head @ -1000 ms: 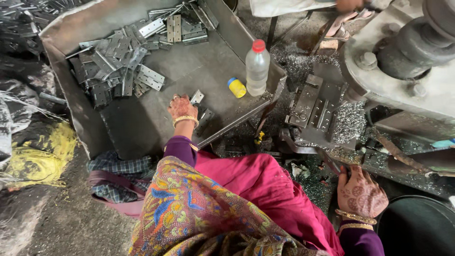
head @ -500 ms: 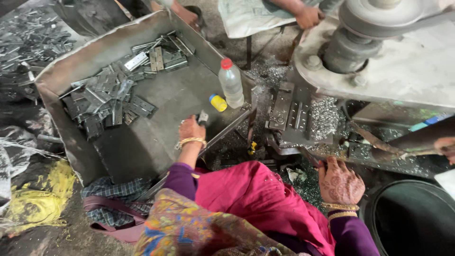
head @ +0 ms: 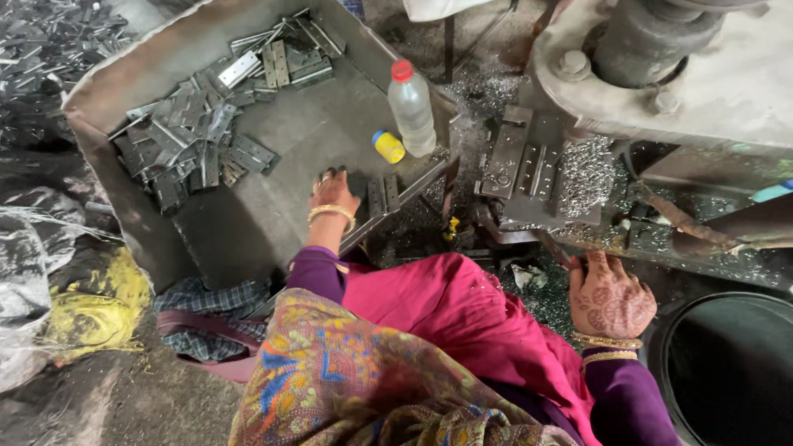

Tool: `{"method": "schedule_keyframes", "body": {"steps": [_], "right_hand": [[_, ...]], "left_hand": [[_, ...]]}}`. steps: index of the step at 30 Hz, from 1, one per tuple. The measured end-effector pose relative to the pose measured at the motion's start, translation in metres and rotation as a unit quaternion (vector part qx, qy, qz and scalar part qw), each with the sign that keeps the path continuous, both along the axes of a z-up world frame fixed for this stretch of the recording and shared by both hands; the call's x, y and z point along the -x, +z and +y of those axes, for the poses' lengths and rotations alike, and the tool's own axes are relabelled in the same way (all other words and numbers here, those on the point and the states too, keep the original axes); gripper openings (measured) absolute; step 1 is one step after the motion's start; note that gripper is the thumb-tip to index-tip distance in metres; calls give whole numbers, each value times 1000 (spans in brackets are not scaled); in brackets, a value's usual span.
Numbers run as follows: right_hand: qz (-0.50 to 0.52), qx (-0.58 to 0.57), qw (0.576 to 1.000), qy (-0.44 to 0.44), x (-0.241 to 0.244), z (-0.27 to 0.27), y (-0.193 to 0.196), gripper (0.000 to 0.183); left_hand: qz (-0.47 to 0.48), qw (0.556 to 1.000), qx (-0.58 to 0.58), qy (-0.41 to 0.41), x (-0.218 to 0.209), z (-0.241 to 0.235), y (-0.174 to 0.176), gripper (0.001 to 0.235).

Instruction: The person picks up metal hinge pieces from a tray and places them into a press machine, using a metal rod to clear scrap and adjust the placement.

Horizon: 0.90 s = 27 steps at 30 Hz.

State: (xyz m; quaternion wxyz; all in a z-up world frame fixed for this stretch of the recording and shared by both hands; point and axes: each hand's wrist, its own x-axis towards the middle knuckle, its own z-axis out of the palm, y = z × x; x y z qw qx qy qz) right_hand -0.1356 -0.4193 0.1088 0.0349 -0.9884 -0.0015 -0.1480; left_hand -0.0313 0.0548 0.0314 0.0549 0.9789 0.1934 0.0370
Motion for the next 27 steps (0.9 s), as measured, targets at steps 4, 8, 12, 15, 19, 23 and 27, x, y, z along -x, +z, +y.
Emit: {"method": "schedule_keyframes", "body": {"steps": [4, 8, 12, 15, 19, 23, 27], "right_hand": [[-5, -22, 1000, 2, -3, 2, 4, 29], [25, -17, 999, -11, -1, 6, 3, 26], [41, -43, 998, -5, -4, 4, 9, 27], [29, -46, 999, 4, -4, 5, 11, 26], [47, -45, 998, 3, 1, 6, 10, 27], [39, -48, 998, -4, -1, 3, 14, 27], [24, -33, 999, 1, -4, 6, 13, 26]], "left_hand": [[46, 998, -32, 19, 8, 12, 3, 60], [104, 990, -19, 94, 26, 27, -3, 33], [12, 997, -53, -48, 29, 37, -2, 69], [33, 997, -27, -71, 23, 36, 4, 69], [18, 991, -104, -79, 22, 28, 15, 61], [88, 989, -116, -22, 5, 21, 41, 54], [112, 984, -135, 38, 19, 42, 47, 53]]}}
